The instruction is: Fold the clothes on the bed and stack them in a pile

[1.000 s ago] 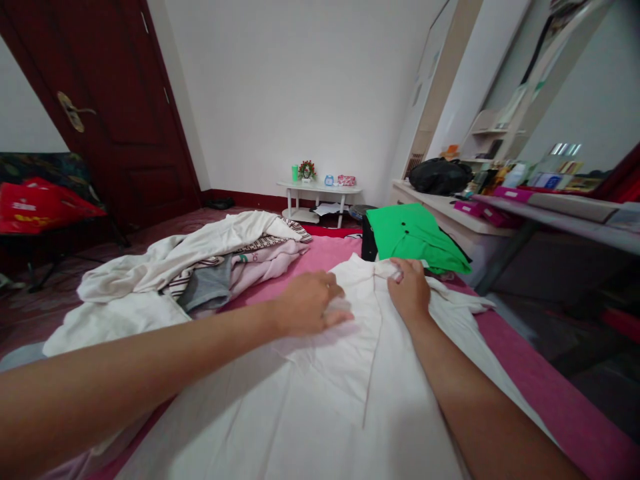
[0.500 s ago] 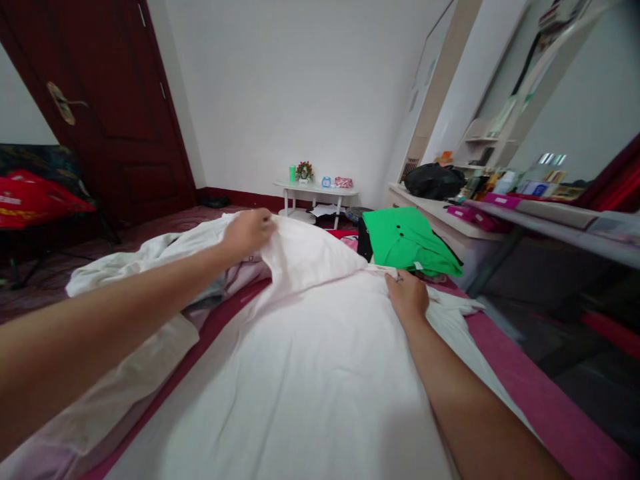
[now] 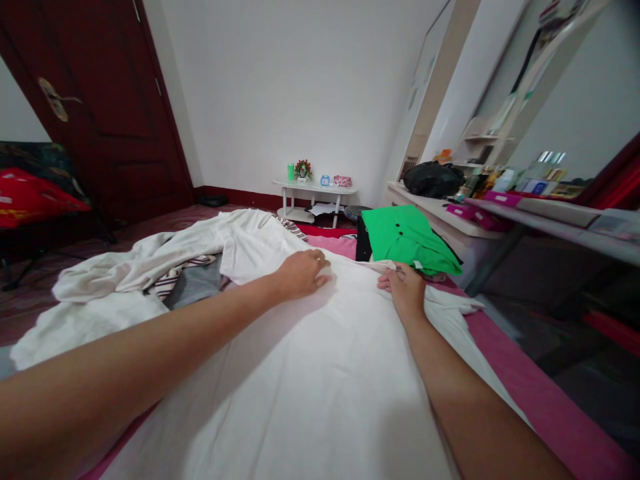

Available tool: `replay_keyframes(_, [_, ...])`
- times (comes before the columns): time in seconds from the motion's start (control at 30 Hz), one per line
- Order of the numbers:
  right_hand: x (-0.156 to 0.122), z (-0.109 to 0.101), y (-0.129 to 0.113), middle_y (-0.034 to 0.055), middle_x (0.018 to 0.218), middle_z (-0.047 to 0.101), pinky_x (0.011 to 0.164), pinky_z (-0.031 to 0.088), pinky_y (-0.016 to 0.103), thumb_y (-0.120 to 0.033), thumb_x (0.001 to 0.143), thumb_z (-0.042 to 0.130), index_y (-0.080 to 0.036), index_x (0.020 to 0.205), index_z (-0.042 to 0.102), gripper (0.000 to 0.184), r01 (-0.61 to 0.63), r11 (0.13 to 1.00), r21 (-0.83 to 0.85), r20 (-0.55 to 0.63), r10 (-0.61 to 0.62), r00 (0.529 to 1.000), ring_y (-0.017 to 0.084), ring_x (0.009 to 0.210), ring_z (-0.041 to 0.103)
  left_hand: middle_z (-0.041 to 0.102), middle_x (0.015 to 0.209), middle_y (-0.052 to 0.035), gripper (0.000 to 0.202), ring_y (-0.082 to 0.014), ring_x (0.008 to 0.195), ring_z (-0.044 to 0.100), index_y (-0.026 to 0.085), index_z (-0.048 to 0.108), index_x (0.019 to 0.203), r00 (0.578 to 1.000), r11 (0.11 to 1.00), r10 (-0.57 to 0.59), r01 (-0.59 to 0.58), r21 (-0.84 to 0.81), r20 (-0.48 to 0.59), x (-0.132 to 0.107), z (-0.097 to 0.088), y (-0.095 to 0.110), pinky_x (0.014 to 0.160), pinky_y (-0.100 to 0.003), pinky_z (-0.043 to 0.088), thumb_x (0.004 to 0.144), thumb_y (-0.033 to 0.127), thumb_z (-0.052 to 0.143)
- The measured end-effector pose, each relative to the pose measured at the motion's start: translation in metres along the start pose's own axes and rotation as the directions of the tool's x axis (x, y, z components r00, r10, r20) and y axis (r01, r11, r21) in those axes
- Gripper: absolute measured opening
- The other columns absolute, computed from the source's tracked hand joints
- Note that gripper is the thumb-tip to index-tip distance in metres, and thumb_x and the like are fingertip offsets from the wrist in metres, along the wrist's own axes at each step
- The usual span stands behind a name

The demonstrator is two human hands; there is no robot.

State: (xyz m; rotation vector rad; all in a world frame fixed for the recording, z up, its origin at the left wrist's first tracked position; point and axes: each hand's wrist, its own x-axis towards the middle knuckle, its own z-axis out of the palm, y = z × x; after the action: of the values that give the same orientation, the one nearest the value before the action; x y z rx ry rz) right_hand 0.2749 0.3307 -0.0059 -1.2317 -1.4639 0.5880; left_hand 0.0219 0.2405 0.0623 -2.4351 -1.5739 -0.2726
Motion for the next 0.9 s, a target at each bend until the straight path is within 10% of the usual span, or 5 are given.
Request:
replay_keyframes(0.1, [0.003, 0.003, 0.004, 0.0127, 0.102, 0.071, 0.073, 0.054, 0.031, -0.034, 0.079, 0.051, -0.015, 0.124, 0.05, 0.049, 0.081, 0.985, 0.153, 0.004, -0.083, 0.997, 0.021, 0.088, 0.069, 0.046, 0.139, -0.0139, 0.06, -0.0274, 0.125, 0.045, 0.019, 0.041, 0.139, 0.996, 0.994, -0.063, 0.068, -0.087, 0.066, -0.001, 0.036, 0.014, 0.103, -0.04, 0.036, 0.093, 0.056, 0.032])
replay_keyframes(0.27, [0.009, 0.006, 0.017, 0.0174, 0.152, 0.027, 0.101, 0.04, 0.044, -0.031, 0.078, 0.056, -0.023, 0.148, 0.01, 0.084, 0.211, 0.961, 0.178, 0.155, -0.24, 0.958, 0.024, 0.136, 0.036, 0.027, 0.152, -0.0136, 0.069, -0.0359, 0.139, 0.022, 0.027, 0.03, 0.145, 0.958, 0.956, -0.26, 0.274, -0.109, 0.121, 0.004, 0.067, 0.01, 0.107, -0.058, 0.022, 0.09, 0.067, 0.021])
replay_keyframes(0.4, [0.01, 0.006, 0.021, 0.0108, 0.155, 0.021, 0.107, 0.034, 0.045, -0.03, 0.079, 0.055, -0.025, 0.148, 0.017, 0.078, 0.264, 0.964, 0.003, 0.242, -0.257, 0.936, 0.023, 0.139, 0.028, 0.03, 0.151, -0.0117, 0.063, -0.0357, 0.138, 0.025, 0.029, 0.039, 0.14, 0.956, 0.952, -0.285, 0.291, -0.094, 0.07, 0.011, 0.07, 0.009, 0.106, -0.06, 0.021, 0.09, 0.064, 0.026])
replay_keyframes(0.73, [0.025, 0.006, -0.002, 0.0132, 0.088, 0.068, 0.085, 0.048, 0.041, -0.029, 0.075, 0.056, -0.004, 0.139, 0.03, 0.073, 0.084, 0.851, -0.518, -0.039, -0.121, 0.992, 0.028, 0.088, 0.065, 0.032, 0.151, -0.008, 0.058, -0.0347, 0.139, 0.025, 0.036, 0.04, 0.139, 0.958, 0.947, -0.282, 0.287, -0.143, 0.058, 0.005, 0.066, 0.01, 0.108, -0.058, 0.019, 0.09, 0.065, 0.025])
replay_keyframes(0.9, [0.077, 0.002, -0.02, 0.005, 0.059, 0.064, 0.069, 0.05, 0.034, -0.02, 0.074, 0.055, -0.011, 0.101, 0.063, 0.03, -0.004, 0.84, -0.543, -0.007, 0.001, 1.0, 0.023, 0.063, 0.066, 0.025, 0.154, -0.0114, 0.069, -0.0343, 0.14, 0.021, 0.03, 0.029, 0.145, 0.94, 0.927, -0.335, 0.34, -0.157, 0.056, 0.006, 0.068, 0.01, 0.11, -0.054, 0.017, 0.087, 0.068, 0.028])
